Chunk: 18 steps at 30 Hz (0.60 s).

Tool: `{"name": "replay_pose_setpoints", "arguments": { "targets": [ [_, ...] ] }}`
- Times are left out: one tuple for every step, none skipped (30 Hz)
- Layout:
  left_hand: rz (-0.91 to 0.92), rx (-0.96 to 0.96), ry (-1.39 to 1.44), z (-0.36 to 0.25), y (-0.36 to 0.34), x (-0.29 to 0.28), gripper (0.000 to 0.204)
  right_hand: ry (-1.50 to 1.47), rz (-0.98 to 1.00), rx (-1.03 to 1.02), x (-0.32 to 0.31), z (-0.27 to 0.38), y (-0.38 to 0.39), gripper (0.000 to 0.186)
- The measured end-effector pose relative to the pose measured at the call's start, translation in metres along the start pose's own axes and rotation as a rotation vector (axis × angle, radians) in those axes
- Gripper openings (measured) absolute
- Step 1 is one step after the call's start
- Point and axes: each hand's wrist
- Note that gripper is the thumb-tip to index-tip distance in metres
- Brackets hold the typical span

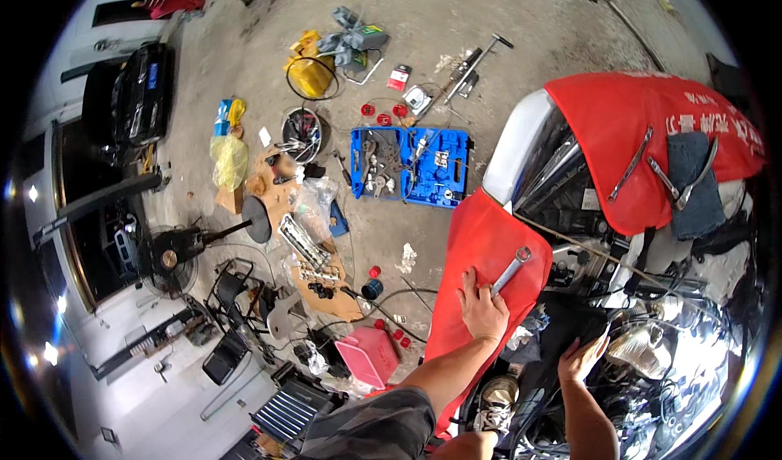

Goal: The person works on a car engine using a wrench, sorts bolts and washers by hand, and installs engine components and attaches connectors to the engine.

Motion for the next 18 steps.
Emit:
{"name": "replay_pose_setpoints", "arguments": {
  "targets": [
    [-0.022, 0.021, -0.002, 0.003, -0.006, -0.002, 0.017, -0.039, 0.010, -0.020, -0.014, 0.016, -0.009, 0.068],
    [-0.043, 0.033, -0.003, 0.002, -0.006, -0.007, 0.017, 0.013, 0.045, 0.049, -0.010, 0.015, -0.006, 0.067],
    [-0.014, 0.047, -0.046, 0.001, -0.010, -0.011, 0.019, 0.021, 0.047, 0.056, -0.012, 0.015, -0.001, 0.066],
    [0.008, 0.046, -0.039, 0.000, -0.012, -0.014, 0.019, 0.028, 0.040, 0.054, -0.013, 0.016, -0.008, 0.066],
    [0.009, 0.042, -0.015, 0.001, -0.011, -0.010, 0.020, 0.043, 0.099, 0.118, -0.001, 0.002, 0.000, 0.066],
    [0.009, 0.049, 0.013, 0.008, -0.007, -0.004, 0.021, 0.024, 0.076, 0.077, 0.007, -0.003, 0.004, 0.066],
    [0.014, 0.052, 0.016, 0.012, -0.007, -0.006, 0.021, 0.003, 0.052, 0.061, 0.004, 0.005, 0.002, 0.065],
    [0.020, 0.066, 0.036, 0.016, -0.008, -0.011, 0.020, -0.018, 0.030, 0.038, -0.002, 0.013, 0.003, 0.065],
    [0.014, 0.065, 0.055, 0.020, -0.008, -0.015, 0.020, -0.014, -0.040, 0.015, 0.002, 0.016, 0.004, 0.060],
    [0.013, 0.075, 0.083, 0.024, -0.008, -0.012, 0.019, 0.032, -0.041, 0.100, 0.002, 0.022, 0.008, 0.059],
    [0.031, 0.077, 0.110, 0.026, -0.007, -0.012, 0.019, 0.023, -0.086, 0.103, 0.003, 0.026, 0.009, 0.060],
    [0.046, 0.075, 0.135, 0.027, -0.007, -0.015, 0.019, 0.011, -0.130, 0.100, 0.005, 0.026, 0.011, 0.062],
    [0.086, 0.093, 0.162, 0.026, -0.005, -0.012, 0.018, 0.071, -0.153, 0.143, -0.001, 0.015, 0.024, 0.060],
    [0.114, 0.097, 0.194, 0.028, -0.008, -0.014, 0.020, 0.054, -0.185, 0.168, 0.005, 0.009, 0.019, 0.057],
    [0.132, 0.091, 0.302, 0.034, -0.013, -0.016, 0.024, -0.056, -0.128, 0.163, -0.004, 0.001, 0.011, 0.055],
    [0.110, 0.055, 0.373, 0.052, -0.031, -0.022, 0.028, -0.076, -0.133, 0.136, 0.023, 0.022, -0.002, 0.054],
    [0.134, 0.085, 0.428, 0.085, -0.055, -0.028, 0.027, -0.062, -0.157, 0.111, 0.042, 0.048, -0.013, 0.054],
    [0.168, 0.139, 0.458, 0.123, -0.087, -0.029, 0.026, -0.045, -0.172, 0.103, 0.052, 0.071, -0.012, 0.054]
  ]
}}
Point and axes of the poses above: each hand's wrist, its own y-axis away from the middle knuckle, its own x-axis out of the palm, z = x × y, and after that the axes turned 2 degrees about z, right-handed
